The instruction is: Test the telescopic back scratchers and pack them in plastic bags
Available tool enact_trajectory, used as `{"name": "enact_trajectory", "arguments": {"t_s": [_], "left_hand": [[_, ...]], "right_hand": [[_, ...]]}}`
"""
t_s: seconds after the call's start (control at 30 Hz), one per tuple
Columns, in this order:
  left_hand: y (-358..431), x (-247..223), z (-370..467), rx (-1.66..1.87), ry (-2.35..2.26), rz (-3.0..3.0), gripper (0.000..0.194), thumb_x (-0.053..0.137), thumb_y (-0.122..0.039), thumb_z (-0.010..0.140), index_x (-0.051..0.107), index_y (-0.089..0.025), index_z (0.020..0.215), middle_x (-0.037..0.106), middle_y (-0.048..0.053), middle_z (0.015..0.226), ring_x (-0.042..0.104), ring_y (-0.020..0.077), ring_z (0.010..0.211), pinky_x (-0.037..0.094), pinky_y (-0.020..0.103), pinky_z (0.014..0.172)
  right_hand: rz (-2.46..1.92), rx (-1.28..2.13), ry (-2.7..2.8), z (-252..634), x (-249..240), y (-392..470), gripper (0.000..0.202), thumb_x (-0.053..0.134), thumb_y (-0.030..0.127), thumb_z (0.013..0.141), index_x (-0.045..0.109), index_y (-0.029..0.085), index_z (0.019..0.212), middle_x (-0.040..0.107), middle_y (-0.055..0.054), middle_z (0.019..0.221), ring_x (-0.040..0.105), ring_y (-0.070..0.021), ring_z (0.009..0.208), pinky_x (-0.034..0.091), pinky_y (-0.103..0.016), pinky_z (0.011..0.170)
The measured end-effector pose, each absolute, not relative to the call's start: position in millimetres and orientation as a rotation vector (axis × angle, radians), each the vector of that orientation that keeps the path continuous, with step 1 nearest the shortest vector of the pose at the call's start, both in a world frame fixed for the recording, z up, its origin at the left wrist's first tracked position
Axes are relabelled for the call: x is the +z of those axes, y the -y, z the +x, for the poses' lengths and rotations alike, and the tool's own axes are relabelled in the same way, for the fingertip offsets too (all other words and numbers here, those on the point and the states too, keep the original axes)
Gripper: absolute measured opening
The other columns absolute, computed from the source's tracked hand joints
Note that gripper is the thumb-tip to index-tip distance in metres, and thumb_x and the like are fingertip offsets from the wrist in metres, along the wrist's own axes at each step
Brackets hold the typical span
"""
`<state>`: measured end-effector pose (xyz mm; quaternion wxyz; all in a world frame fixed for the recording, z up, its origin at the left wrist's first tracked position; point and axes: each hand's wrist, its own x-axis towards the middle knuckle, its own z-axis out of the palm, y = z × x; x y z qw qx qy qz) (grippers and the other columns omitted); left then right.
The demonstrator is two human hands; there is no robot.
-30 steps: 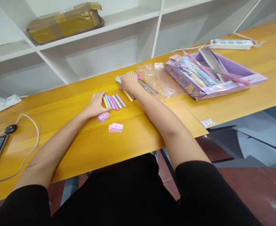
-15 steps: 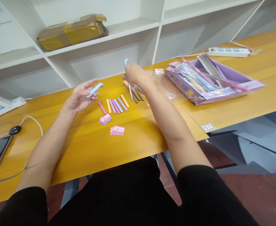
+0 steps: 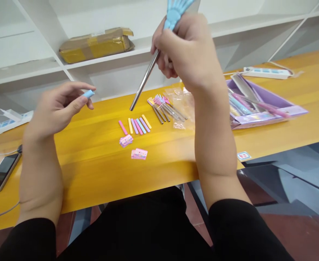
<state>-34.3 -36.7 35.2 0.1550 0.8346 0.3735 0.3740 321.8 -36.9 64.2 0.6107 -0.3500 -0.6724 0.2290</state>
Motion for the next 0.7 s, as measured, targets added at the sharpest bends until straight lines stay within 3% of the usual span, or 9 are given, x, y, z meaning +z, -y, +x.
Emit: {"name": "enact_trajectory", "arguments": {"t_s": [0.1,0.3,0.4,0.53,0.7], "left_hand": [[56,43,-36,1.107,-1.136,2.62,0.031,0.077,-0.052,0.112,0.085,-0.037,0.137,0.085,0.0,0.092,0.078,0.0232,0.082,0.052,0.039,0.072],[65,41,-36,1.259,-0.991,2.629,0.029,0.085,-0.044,0.108,0.087,-0.039,0.137,0.09,-0.003,0.107,0.087,0.0237,0.094,0.066,0.042,0.084],[64,39,-34,1.365,-0.825,2.53,0.029,0.09,-0.038,0.105,0.089,-0.036,0.133,0.089,-0.001,0.107,0.088,0.0232,0.094,0.07,0.042,0.084],[70,39,-25,1.567,-0.752,2.443,0.032,0.096,-0.037,0.099,0.091,-0.037,0.131,0.088,0.0,0.099,0.086,0.0256,0.088,0.069,0.047,0.076],[86,43,-17,1.626,-0.846,2.406,0.033,0.096,-0.033,0.099,0.092,-0.044,0.13,0.089,-0.002,0.112,0.087,0.0262,0.097,0.07,0.051,0.082]], "right_hand": [[-0.646,0.591,1.431,316,65,44,0.017,0.061,0.026,0.089,0.07,0.028,0.074,0.053,0.001,0.059,0.048,-0.0144,0.047,0.026,-0.03,0.044],[-0.369,0.8,1.509,302,59,53,0.012,0.079,0.035,0.095,0.085,0.027,0.089,0.074,0.0,0.073,0.062,-0.0143,0.052,0.05,-0.027,0.047],[-0.274,0.864,1.514,297,55,54,0.018,0.075,0.031,0.105,0.088,0.023,0.095,0.08,0.0,0.081,0.071,-0.0132,0.059,0.058,-0.024,0.054],[-0.207,0.872,1.5,292,54,53,0.015,0.08,0.031,0.104,0.088,0.02,0.097,0.081,-0.002,0.083,0.074,-0.0146,0.061,0.061,-0.023,0.055],[-0.143,0.903,1.488,287,55,51,0.016,0.079,0.034,0.103,0.087,0.022,0.097,0.081,0.0,0.081,0.073,-0.0142,0.058,0.06,-0.022,0.052]]}}
